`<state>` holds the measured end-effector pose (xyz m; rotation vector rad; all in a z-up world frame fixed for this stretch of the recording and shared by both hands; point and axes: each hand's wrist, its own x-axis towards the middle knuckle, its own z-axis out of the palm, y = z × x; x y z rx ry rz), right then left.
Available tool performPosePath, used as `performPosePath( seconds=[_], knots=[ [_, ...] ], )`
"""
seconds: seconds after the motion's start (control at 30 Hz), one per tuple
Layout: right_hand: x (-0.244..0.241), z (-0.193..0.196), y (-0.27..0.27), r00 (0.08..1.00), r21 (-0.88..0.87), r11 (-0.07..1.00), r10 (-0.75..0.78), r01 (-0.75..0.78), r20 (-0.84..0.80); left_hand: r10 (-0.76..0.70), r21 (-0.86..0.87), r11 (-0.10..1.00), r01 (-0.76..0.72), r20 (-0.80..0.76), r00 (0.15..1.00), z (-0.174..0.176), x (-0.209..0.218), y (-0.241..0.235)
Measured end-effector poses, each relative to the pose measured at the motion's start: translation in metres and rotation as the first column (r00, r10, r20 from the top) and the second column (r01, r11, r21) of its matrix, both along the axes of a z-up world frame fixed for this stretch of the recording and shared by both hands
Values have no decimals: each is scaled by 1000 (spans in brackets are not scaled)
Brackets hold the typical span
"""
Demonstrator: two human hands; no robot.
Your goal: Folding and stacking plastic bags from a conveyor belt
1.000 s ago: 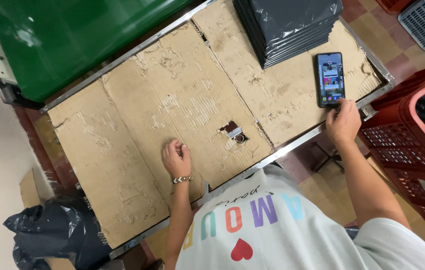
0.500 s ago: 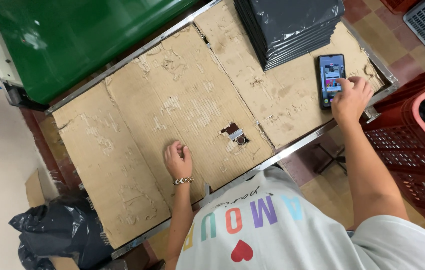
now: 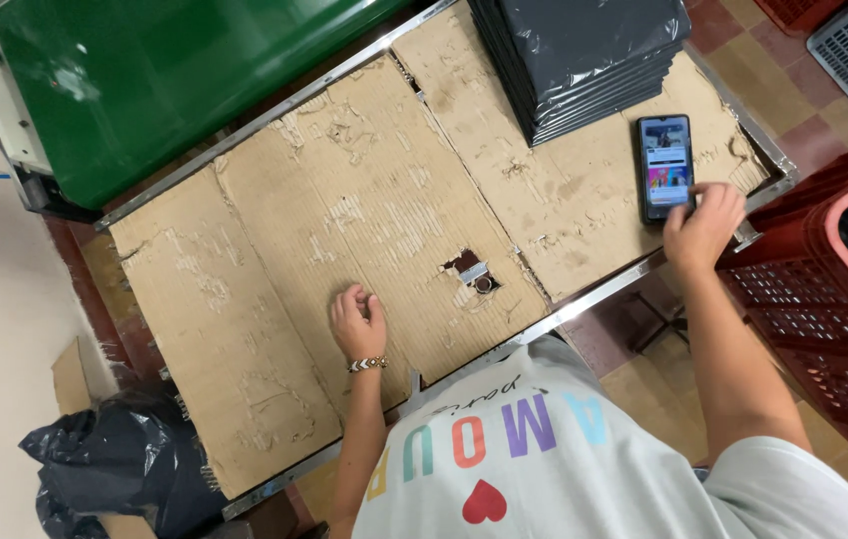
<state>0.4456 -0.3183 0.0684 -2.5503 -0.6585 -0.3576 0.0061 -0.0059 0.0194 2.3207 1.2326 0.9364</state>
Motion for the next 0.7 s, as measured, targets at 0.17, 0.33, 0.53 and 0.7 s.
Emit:
performPosePath(
  seconds=[0.17,0.33,0.53,0.7],
  knots=[
    [-31,-49,13,929,-48,967,253,-249,271,-19,45,999,16,76,997,-17,-3,7],
    [-105,-69,82,818,30,825,555,-565,151,19,35,999,-24,138,990,-47,8,31],
    [-167,-24,116,711,-135,707,703,-694,30,270,-511,859,32,505,820,-71,59,114],
    [-166,-17,116,753,-173,737,655,-654,-55,602,-778,602,180,591,537,-68,97,211]
  ],
)
